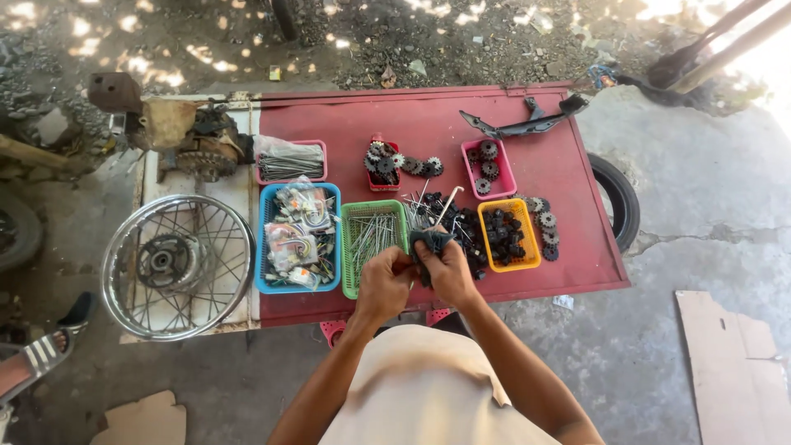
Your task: The person stands at a red table outdoors and wipes small black mechanical parts with a dark cloth. They pick up parts from a yellow basket, wipe them, and place them back into the basket. The table also holds other baskets with gears and metal rods.
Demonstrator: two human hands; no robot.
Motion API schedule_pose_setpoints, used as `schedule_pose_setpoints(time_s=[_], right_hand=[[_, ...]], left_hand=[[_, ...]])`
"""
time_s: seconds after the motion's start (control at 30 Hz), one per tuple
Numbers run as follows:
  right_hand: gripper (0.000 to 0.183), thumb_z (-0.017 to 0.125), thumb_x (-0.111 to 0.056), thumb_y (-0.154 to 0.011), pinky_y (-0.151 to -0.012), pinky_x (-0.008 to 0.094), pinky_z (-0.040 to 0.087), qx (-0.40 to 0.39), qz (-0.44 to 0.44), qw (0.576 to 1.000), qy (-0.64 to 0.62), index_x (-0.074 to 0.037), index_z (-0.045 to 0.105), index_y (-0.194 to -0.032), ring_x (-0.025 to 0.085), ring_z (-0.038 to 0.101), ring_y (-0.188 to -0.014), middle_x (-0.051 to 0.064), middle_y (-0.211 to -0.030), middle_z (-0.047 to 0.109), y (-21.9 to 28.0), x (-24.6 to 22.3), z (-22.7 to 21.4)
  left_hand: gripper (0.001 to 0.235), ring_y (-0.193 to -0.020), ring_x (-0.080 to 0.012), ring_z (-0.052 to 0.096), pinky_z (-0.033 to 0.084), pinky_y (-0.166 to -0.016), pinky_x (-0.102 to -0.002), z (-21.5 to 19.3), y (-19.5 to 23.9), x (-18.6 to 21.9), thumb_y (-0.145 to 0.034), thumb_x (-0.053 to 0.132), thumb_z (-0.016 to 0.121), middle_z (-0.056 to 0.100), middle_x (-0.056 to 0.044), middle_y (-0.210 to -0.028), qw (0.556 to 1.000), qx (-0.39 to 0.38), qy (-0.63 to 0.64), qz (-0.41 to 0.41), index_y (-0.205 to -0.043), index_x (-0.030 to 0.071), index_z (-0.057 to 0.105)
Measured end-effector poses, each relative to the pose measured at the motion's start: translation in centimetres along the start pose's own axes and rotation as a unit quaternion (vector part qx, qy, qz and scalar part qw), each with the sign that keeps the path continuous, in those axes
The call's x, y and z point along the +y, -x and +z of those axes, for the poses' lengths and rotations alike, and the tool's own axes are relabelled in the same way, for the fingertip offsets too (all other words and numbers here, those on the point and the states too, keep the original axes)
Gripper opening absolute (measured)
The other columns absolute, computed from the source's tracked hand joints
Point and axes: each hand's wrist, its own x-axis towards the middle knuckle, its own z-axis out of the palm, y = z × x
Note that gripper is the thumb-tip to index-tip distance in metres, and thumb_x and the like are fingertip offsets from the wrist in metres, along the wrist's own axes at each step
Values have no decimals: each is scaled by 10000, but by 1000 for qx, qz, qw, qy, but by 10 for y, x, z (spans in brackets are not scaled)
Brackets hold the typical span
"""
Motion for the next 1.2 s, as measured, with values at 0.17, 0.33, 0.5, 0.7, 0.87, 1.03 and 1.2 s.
schedule_pose_setpoints(time_s=[0.17, 0.33, 0.5, 0.7, 0.87, 1.03, 1.2], right_hand=[[122, 624, -161, -1045, -562, 293, 505, -17, -26, 999, 25, -98, 635, -941, 151, 542, -568, 57, -677, 567, -23, -14, -75], [184, 601, -149, -1056, -412, 262, 449, 17, 0, 999, -28, -77, 597, -886, 124, 514, -420, 49, -560, 521, -33, -3, -105], [119, 658, -184, -1029, -577, 331, 562, -40, 81, 996, 4, -71, 689, -1009, 182, 626, -621, 71, -719, 644, 6, 29, -76], [251, 691, -176, -997, -743, 379, 556, -12, 130, 988, 83, -13, 700, -1188, 193, 613, -794, 112, -835, 676, 29, 52, -38], [221, 768, -312, -883, -615, 358, 526, -4, 337, 925, 178, -100, 742, -938, 209, 649, -679, 85, -714, 679, 19, 138, -7], [314, 778, -356, -876, -737, 437, 557, 19, 319, 924, 209, -63, 749, -983, 272, 720, -824, 176, -820, 740, -10, 242, 3], [204, 707, -248, -907, -511, 374, 559, 200, 427, 876, 98, -47, 720, -940, 245, 681, -595, 119, -699, 675, 19, 267, -13]], left_hand=[[66, -542, -155, 672, 536, -589, -312, 54, 16, 12, -922, 8, 710, 718, -104, -680, 999, -16, 21, -28, -906, 45, 762], [115, -556, -156, 694, 555, -583, -305, 86, 39, -5, -947, -5, 651, 751, -118, -738, 994, -40, 55, -84, -937, 27, 761], [35, -541, -149, 679, 545, -578, -281, 85, 40, -25, -887, 67, 765, 705, -74, -617, 987, 61, 42, -139, -897, 65, 798], [135, -551, -144, 697, 566, -593, -277, 60, 34, -64, -960, 69, 674, 742, -83, -667, 974, 117, 35, -191, -915, 53, 800], [233, -629, -179, 708, 556, -664, -323, 33, 31, -140, -990, 139, 615, 722, -74, -666, 958, 41, -9, -284, -837, 80, 781], [452, -1109, -471, 666, 496, -963, -570, -13, -12, -160, -1023, 386, 512, 746, -257, -1036, 935, -2, -120, -335, -1037, 10, 761], [530, -1253, -344, 647, 490, -1072, -481, -23, -14, -254, -976, 467, 557, 755, -110, -1219, 889, -95, -212, -394, -1344, 105, 676]])
